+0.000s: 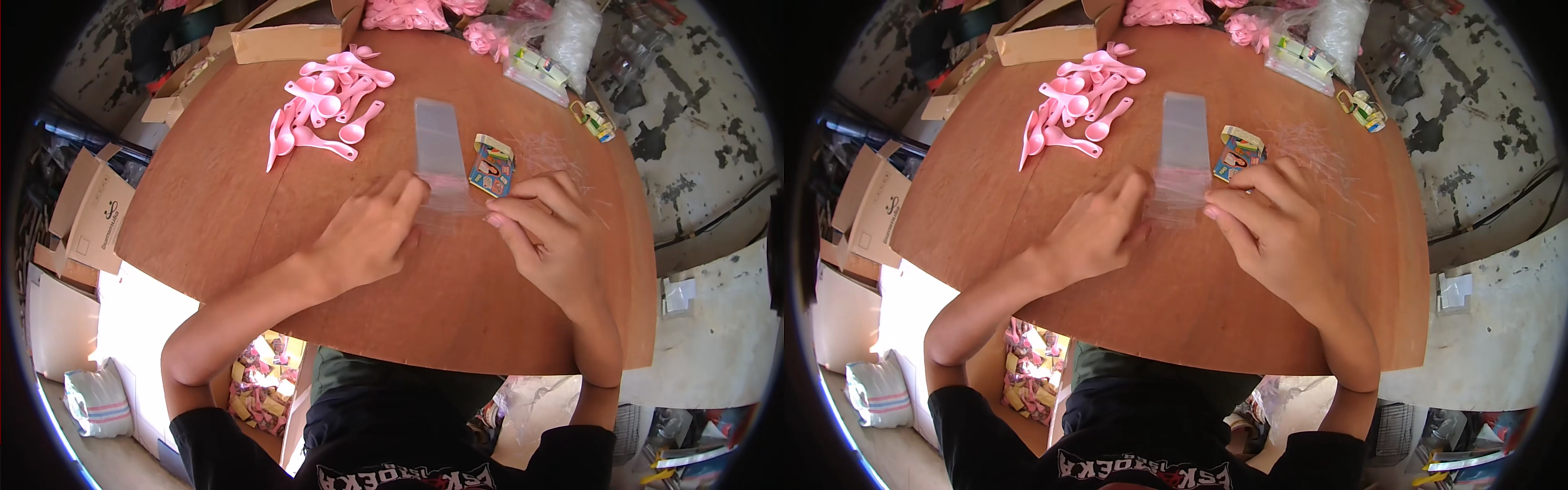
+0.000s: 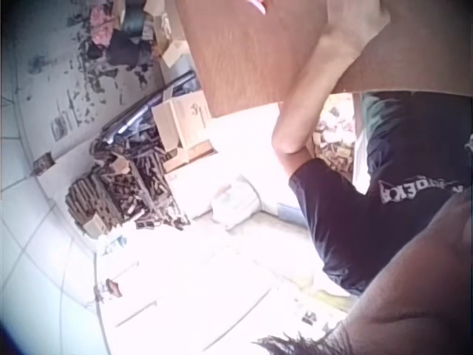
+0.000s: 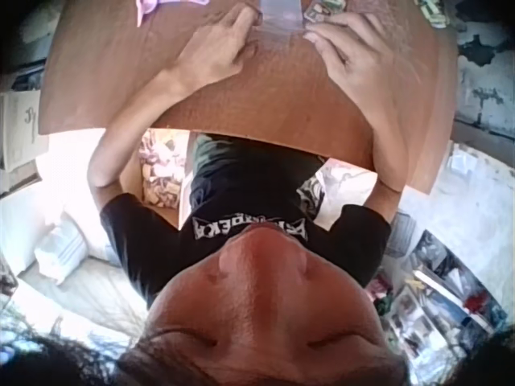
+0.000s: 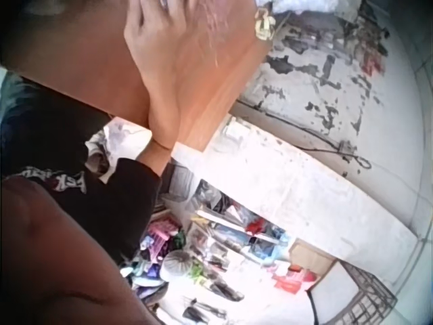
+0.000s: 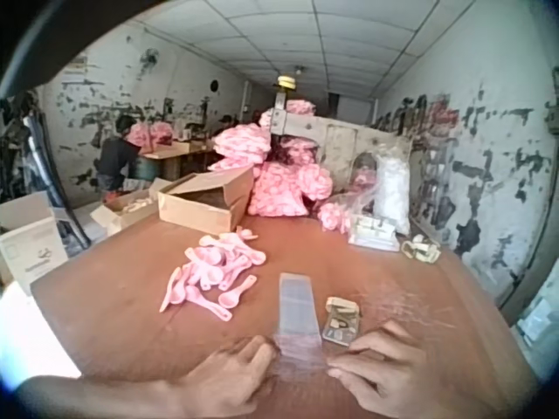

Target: The person is packaging a small pink plastic spoon and a printed card into a clear plastic bag and sealing it.

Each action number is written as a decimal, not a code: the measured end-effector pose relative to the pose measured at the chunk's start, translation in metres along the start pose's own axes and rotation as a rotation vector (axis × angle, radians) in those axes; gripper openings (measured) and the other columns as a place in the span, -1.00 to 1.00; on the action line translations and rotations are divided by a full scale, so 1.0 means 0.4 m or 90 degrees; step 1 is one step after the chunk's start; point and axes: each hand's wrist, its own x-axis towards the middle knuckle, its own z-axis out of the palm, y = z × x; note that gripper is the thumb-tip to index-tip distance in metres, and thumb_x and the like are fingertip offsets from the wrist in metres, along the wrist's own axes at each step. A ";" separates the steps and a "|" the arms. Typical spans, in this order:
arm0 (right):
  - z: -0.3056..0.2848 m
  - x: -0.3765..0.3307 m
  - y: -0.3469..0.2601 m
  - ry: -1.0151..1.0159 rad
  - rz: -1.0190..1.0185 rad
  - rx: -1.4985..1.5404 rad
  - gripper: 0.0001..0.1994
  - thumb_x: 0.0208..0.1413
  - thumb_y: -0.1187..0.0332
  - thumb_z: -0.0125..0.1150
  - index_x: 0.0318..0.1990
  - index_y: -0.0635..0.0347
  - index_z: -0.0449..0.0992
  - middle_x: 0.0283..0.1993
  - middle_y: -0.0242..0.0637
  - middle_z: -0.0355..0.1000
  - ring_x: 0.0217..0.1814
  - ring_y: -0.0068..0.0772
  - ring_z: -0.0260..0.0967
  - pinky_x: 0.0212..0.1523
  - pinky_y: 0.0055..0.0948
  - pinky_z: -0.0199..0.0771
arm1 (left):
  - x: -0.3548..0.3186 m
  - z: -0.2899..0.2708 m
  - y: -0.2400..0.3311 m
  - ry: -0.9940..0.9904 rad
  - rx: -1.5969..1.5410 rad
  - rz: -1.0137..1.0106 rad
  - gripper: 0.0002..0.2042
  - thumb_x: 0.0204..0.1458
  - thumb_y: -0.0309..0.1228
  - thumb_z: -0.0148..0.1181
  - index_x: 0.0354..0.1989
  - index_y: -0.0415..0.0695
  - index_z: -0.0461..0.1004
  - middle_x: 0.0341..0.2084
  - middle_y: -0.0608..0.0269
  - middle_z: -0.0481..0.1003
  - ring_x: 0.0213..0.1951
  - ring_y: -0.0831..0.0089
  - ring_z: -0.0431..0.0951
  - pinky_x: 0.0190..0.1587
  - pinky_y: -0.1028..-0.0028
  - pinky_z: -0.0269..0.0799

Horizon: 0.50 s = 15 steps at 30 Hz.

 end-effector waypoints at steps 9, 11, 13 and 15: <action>-0.006 -0.009 -0.001 -0.062 0.104 0.282 -0.91 -0.01 0.48 0.33 -0.32 0.23 0.61 -0.36 -0.30 0.47 -0.30 -0.33 0.40 -0.28 -0.42 0.37 | 0.015 -0.038 0.023 0.170 -0.352 0.155 -0.76 -0.01 -0.58 0.27 -0.15 -0.28 0.44 -0.30 0.04 0.52 -0.24 0.24 0.59 -0.17 0.40 0.49; 0.015 -0.013 0.051 0.000 0.177 0.277 -0.90 0.08 0.43 0.26 -0.29 0.25 0.61 -0.32 -0.27 0.50 -0.27 -0.33 0.42 -0.23 -0.42 0.37 | 0.017 -0.036 0.030 0.278 -0.507 0.026 -0.93 0.09 -0.62 0.17 -0.26 -0.28 0.49 -0.34 0.14 0.56 -0.29 0.42 0.60 -0.22 0.50 0.50; 0.041 -0.017 0.103 -0.008 0.187 0.244 -0.85 0.09 0.39 0.24 -0.22 0.25 0.60 -0.25 -0.20 0.52 -0.20 -0.21 0.44 -0.18 -0.35 0.41 | 0.011 -0.052 0.018 0.279 -0.600 -0.014 -0.94 0.14 -0.57 0.15 -0.25 -0.27 0.47 -0.35 0.19 0.56 -0.26 0.47 0.59 -0.20 0.49 0.52; 0.081 -0.042 0.163 -0.165 0.114 0.036 -0.76 0.04 0.39 0.27 -0.13 0.24 0.57 -0.14 -0.15 0.50 -0.12 -0.09 0.44 -0.12 -0.26 0.43 | 0.010 -0.066 0.005 0.298 -0.769 -0.036 -0.93 0.14 -0.57 0.12 -0.24 -0.31 0.46 -0.36 0.23 0.56 -0.28 0.61 0.56 -0.26 0.59 0.49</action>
